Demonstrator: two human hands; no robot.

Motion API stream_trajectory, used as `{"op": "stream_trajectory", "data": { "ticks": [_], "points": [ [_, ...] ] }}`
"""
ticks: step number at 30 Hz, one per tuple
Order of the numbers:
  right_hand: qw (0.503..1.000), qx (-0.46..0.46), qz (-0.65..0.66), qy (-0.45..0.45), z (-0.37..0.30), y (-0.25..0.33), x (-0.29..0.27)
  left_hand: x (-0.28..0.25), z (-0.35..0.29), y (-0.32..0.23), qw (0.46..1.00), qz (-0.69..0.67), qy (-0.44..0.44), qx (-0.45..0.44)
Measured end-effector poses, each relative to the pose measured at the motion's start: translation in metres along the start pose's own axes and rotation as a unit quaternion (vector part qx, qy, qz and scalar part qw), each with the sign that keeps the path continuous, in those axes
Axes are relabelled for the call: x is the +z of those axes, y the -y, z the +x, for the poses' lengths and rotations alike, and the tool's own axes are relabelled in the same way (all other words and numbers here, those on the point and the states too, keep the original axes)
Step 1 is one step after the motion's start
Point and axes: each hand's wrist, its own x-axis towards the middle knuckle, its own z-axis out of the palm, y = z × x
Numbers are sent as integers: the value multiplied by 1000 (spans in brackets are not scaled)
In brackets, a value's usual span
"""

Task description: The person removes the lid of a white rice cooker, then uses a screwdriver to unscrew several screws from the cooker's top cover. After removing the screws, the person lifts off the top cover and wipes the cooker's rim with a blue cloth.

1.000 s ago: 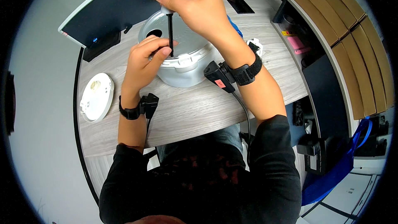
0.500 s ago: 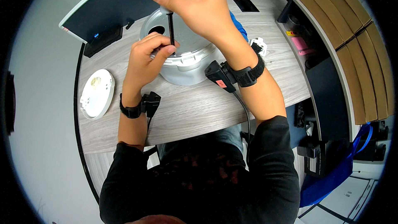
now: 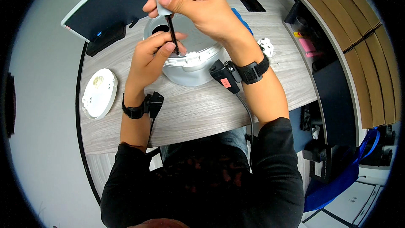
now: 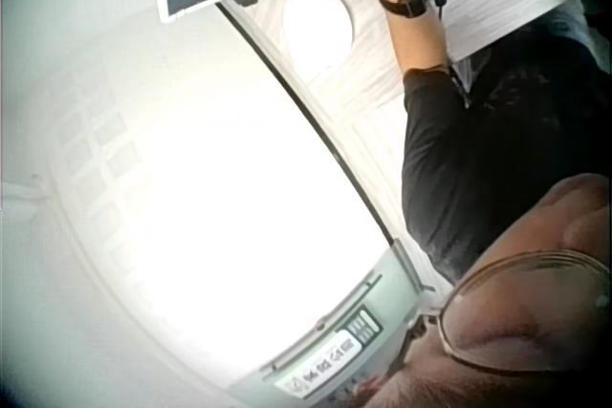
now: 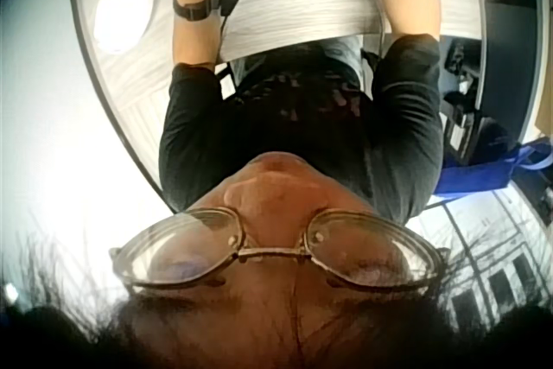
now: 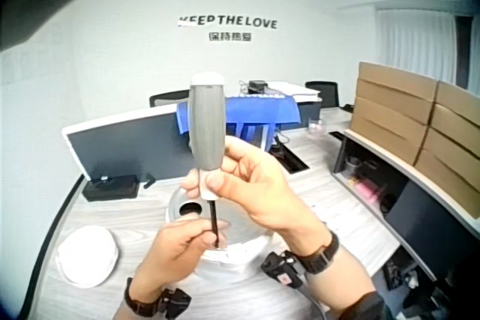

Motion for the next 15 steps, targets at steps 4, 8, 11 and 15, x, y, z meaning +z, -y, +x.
{"op": "stream_trajectory", "data": {
  "ticks": [4, 8, 11, 15],
  "points": [
    [1000, -4, -19, 20, -4, -2, -3, 3, -1, 10, 1000, 11, -21, 14],
    [998, -10, -60, -31, -11, -10, 4, 8, -2, 16, 998, 11, -62, 28],
    [983, -85, -139, -89, -9, -24, 16, 6, -2, 14, 997, 42, -59, 24],
    [952, -71, -284, -85, -10, -18, 10, 4, -2, 7, 997, 69, -44, 6]
  ]
}}
